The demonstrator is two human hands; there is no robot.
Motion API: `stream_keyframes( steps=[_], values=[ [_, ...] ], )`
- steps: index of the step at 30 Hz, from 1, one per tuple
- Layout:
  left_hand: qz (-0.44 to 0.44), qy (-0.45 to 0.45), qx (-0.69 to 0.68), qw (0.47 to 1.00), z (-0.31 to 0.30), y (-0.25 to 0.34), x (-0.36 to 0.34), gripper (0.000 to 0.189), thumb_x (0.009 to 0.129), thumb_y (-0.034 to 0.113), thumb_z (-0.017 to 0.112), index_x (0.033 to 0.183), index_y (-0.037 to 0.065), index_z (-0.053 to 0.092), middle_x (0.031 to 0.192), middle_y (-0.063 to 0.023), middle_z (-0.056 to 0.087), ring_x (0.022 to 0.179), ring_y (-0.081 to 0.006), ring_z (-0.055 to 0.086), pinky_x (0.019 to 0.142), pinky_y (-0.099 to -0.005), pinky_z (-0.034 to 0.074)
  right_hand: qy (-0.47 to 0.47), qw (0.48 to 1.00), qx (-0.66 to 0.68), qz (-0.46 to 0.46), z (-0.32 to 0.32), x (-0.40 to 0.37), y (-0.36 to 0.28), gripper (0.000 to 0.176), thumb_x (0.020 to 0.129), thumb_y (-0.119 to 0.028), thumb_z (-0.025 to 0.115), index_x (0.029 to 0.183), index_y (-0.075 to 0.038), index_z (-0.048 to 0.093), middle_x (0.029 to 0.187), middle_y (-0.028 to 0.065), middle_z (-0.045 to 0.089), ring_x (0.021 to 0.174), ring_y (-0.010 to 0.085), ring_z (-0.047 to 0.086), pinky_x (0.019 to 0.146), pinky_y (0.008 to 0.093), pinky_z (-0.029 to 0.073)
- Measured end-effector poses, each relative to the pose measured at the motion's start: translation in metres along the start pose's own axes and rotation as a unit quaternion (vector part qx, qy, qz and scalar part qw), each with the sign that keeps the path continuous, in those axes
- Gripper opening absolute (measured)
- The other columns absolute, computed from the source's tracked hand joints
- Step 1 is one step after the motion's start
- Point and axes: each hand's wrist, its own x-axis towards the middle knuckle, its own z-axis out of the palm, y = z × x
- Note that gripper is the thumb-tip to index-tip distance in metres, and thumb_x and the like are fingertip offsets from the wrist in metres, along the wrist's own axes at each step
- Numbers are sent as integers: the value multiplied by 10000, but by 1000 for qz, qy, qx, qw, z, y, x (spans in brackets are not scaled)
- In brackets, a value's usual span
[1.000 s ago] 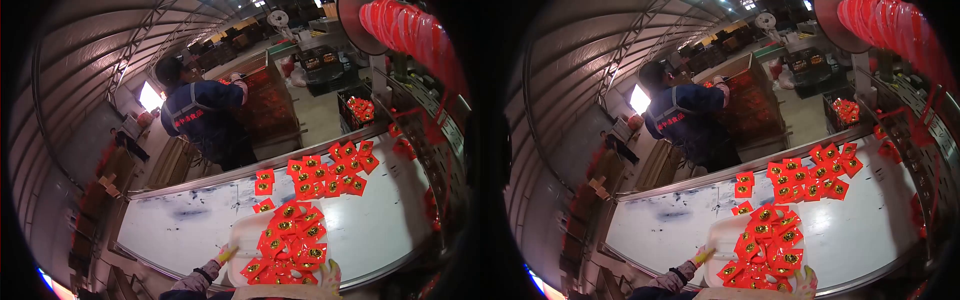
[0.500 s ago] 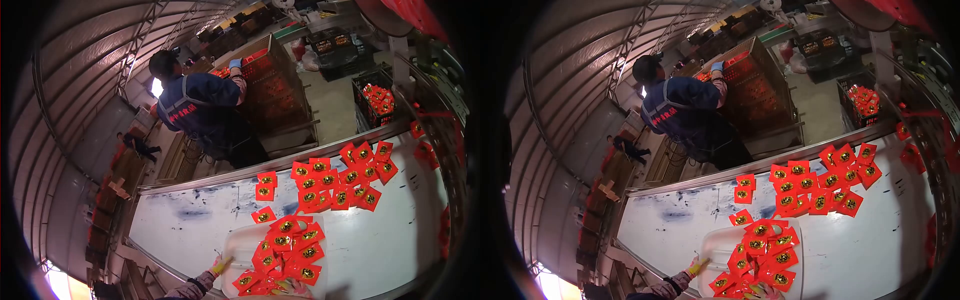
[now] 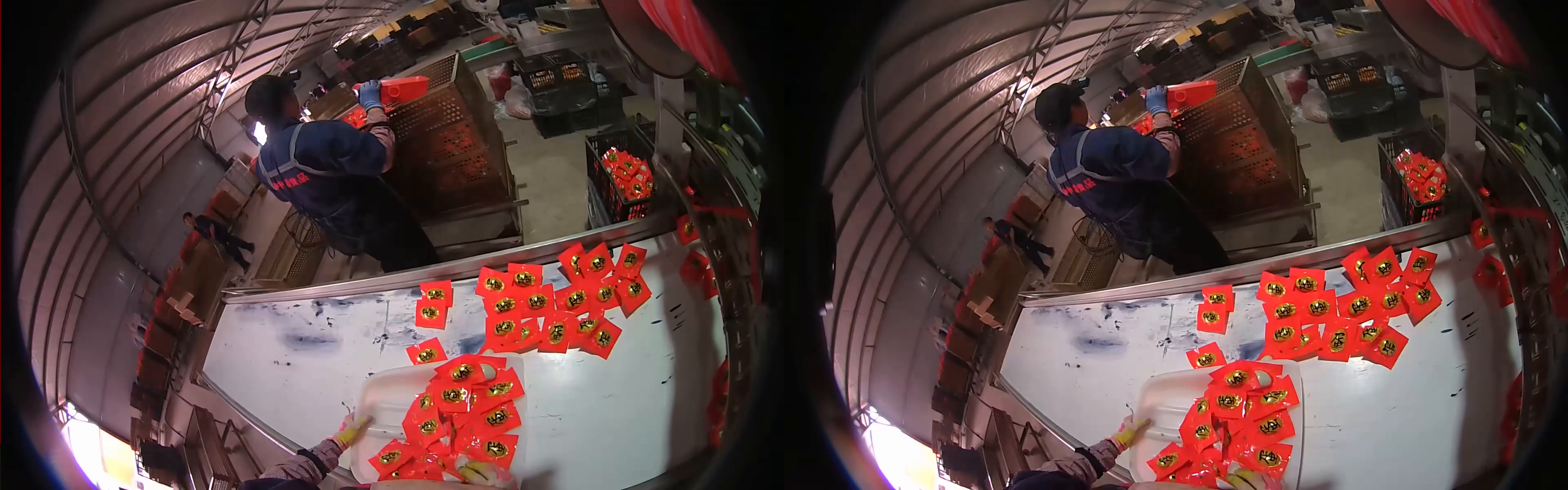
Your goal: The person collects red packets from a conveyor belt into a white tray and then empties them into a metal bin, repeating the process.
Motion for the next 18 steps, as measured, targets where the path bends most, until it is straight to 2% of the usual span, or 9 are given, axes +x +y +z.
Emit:
stream_keyframes(
  steps=[4, 7, 10, 11, 12, 14, 15, 16, 18],
  values=[
    [30, -6, 10, 999, 11, -19, 19, 356, 830, 253, 707, 1056, -9, 623, 913, -66, 661, 796, -140, 611, 700, -280, 513, 23, 998, -45, 20, -4, -21, 19, 361, 778, -221, 679, 1101, -88, 591, 1086, 149, 589, 970, 350, 569, 823, 444, 481],
    [90, -15, -97, 991, 27, -43, 45, 299, 852, 211, 676, 1059, 2, 620, 927, -49, 650, 806, -118, 594, 700, -262, 506, 67, 991, -107, 49, -9, -42, 42, 332, 781, -210, 677, 1082, -90, 605, 1068, 139, 605, 957, 342, 575, 814, 441, 484],
    [73, -36, -105, 991, 40, -35, 49, 291, 858, 210, 668, 1064, 11, 622, 922, -49, 648, 799, -116, 590, 694, -263, 505, 144, 968, -175, 109, -18, -40, 56, 321, 780, -201, 680, 1073, -88, 613, 1069, 129, 615, 960, 335, 573, 812, 441, 485],
    [50, -33, -68, 996, 43, -16, 42, 279, 863, 210, 663, 1065, 21, 626, 925, -47, 646, 800, -118, 585, 699, -264, 504, 144, 967, -179, 107, -26, -30, 53, 422, 787, -211, 678, 1174, -77, 578, 1143, 162, 590, 1047, 336, 552, 884, 446, 466],
    [56, -40, -78, 995, 50, -22, 50, 279, 863, 210, 663, 1065, 21, 626, 925, -47, 646, 800, -118, 585, 699, -264, 504, 144, 965, -192, 104, -28, -30, 51, 422, 787, -211, 678, 1174, -77, 578, 1143, 162, 590, 1047, 336, 552, 884, 446, 466],
    [139, -57, -120, 981, 56, -31, 61, 298, 864, 223, 664, 1074, 16, 625, 930, -41, 645, 806, -112, 577, 709, -256, 499, 160, 930, -266, 195, -26, -35, 55, 542, 804, -224, 666, 1292, -58, 497, 1219, 203, 541, 1101, 349, 528, 962, 437, 431],
    [102, -64, -56, 991, 65, -25, 64, 316, 865, 228, 665, 1091, 11, 625, 932, -38, 644, 810, -105, 571, 713, -253, 491, 145, 924, -239, 261, -16, -53, 74, 657, 842, -267, 629, 1402, -50, 362, 1305, 247, 474, 1176, 382, 486, 1016, 443, 388],
    [107, -72, -69, 989, 74, -26, 68, 316, 865, 228, 665, 1091, 11, 625, 932, -38, 644, 810, -105, 571, 713, -253, 491, 144, 921, -254, 258, -3, -67, 84, 657, 842, -267, 629, 1402, -50, 362, 1305, 247, 474, 1176, 382, 486, 1016, 443, 388],
    [103, -87, -172, 976, 84, -31, 73, 332, 864, 221, 662, 1111, 3, 623, 935, -36, 643, 807, -101, 567, 707, -257, 484, 124, 900, -69, 412, 11, -82, 88, 690, 874, -326, 588, 1431, -41, 297, 1351, 262, 440, 1230, 412, 445, 1025, 459, 373]
  ],
)
